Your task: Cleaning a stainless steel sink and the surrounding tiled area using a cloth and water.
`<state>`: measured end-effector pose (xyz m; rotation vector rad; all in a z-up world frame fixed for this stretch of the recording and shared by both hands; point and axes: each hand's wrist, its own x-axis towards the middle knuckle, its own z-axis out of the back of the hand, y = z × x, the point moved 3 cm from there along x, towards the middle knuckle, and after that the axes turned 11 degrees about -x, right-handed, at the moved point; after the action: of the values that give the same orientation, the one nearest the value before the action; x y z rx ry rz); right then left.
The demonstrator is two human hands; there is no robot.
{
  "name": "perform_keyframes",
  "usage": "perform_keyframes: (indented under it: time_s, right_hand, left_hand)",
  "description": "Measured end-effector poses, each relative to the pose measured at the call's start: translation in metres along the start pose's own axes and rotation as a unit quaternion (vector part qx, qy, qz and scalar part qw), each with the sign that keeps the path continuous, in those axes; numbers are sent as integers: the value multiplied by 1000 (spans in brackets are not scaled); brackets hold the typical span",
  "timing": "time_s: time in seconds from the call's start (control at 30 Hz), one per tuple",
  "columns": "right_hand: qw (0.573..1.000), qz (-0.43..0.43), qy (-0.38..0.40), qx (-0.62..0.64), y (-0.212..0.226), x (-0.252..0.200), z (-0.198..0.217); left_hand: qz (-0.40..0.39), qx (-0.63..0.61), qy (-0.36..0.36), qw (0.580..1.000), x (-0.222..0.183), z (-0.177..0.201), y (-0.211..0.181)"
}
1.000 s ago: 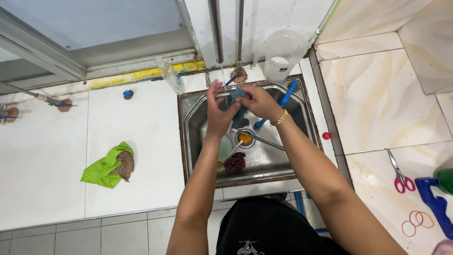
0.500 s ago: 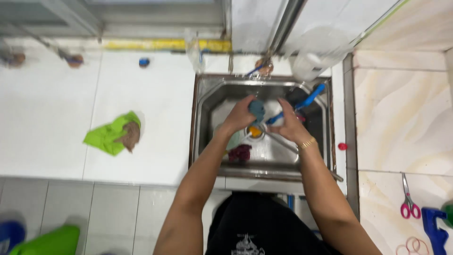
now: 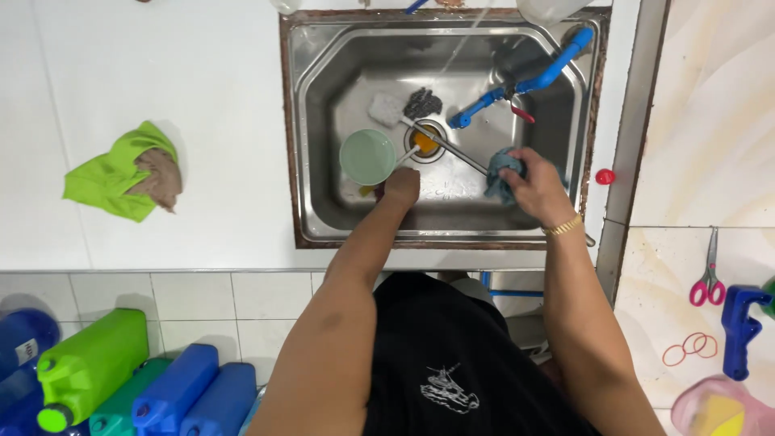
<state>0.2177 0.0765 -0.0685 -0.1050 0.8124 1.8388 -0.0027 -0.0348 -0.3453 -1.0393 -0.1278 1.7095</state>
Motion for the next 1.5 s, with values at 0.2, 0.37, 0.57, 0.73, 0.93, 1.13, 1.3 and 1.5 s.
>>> perform_keyframes:
  time_s: [0.2, 0.37, 0.57, 0.73, 0.93, 1.13, 1.3, 1.5]
  right_hand:
    - [999, -12, -12, -40, -6, -39, 38]
    - [995, 68, -45, -61, 29, -53, 53]
    - [985, 129, 14, -110, 104, -46, 73]
    - [974, 222, 14, -48, 152, -47, 84]
    - [948, 308, -78, -12, 166, -45, 104]
    - [929, 355, -91, -61, 175, -40, 79]
    - [904, 402, -142, -30, 181, -32, 77]
    - [889, 417, -171, 81, 191, -51, 137]
  left_hand:
    - [21, 171, 98, 980, 10, -31, 18]
    - [-99, -3, -99, 990, -107, 120, -88]
    - [-194, -261, -240, 915, -198, 231, -174]
    - [-250, -415, -258, 836, -223, 269, -192]
    - [-178, -456, -266, 830, -259, 305, -197]
    - [-155, -513, -258, 804, -258, 299, -183]
    - [-164, -540, -277, 778, -273, 314, -187]
    - [-97, -436, -318, 836, -252, 298, -123]
